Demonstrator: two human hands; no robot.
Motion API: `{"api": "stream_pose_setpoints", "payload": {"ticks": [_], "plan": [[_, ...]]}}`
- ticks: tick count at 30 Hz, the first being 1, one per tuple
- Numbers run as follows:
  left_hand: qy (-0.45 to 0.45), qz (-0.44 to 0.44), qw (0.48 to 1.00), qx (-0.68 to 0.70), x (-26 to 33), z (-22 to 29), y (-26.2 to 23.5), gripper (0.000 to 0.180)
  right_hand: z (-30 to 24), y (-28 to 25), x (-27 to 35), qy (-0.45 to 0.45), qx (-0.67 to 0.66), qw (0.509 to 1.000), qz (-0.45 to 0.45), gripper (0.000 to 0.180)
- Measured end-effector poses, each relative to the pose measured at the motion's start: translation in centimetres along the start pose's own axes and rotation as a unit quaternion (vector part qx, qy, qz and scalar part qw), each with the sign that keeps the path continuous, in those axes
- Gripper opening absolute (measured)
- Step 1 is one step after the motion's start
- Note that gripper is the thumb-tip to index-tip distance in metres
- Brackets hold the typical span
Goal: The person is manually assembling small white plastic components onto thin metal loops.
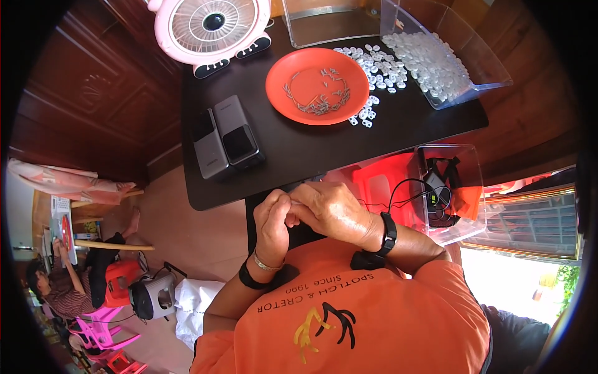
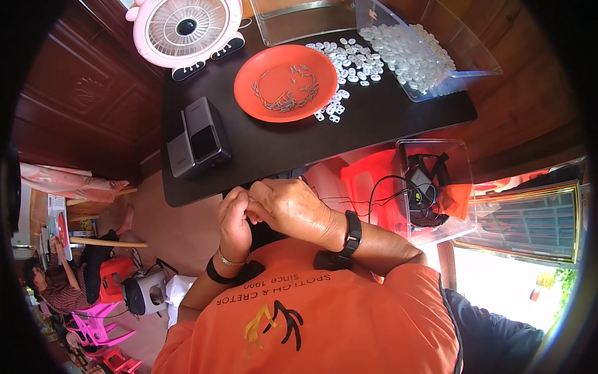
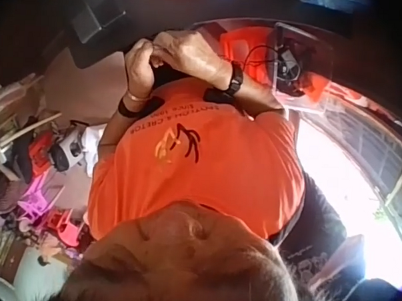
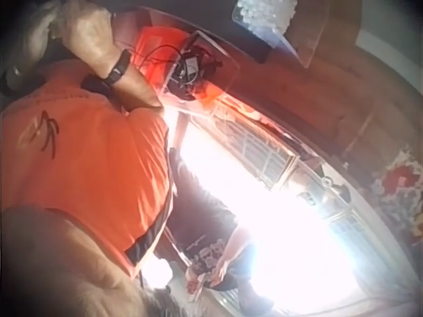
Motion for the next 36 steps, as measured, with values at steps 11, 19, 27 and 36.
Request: {"api": "stream_pose_setpoints", "payload": {"ticks": [11, 19, 27, 36], "plan": [[-0.066, -0.045, 0.994, 0.08, -0.5, -1.1, -0.5, 0.035, 0.0, -0.4, -0.2, -0.06, 0.108, 0.992, -0.038, 0.017], [-0.064, -0.074, 0.989, 0.115, -1.0, -1.1, -0.6, 0.037, 0.0, 0.9, 0.1, -0.068, 0.168, 0.983, -0.028, 0.05], [-0.079, -0.097, 0.99, 0.059, -0.4, -0.7, 0.1, 0.031, 0.1, -0.3, 0.1, -0.007, 0.088, 0.994, -0.072, 0.045], [0.033, -0.088, 0.988, -0.124, -0.6, 0.3, -0.1, 0.025, -0.8, -0.9, -0.1, -0.007, 0.166, 0.984, -0.069, 0.022]]}}
Point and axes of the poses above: each hand's wrist, its own x-axis away from the middle knuckle, its own y-axis out of the palm, z = x × y, the point moved 4 cm from there along -x, towards the middle knuckle, and after that the axes turned 3 degrees about y, right-handed, at the moved point
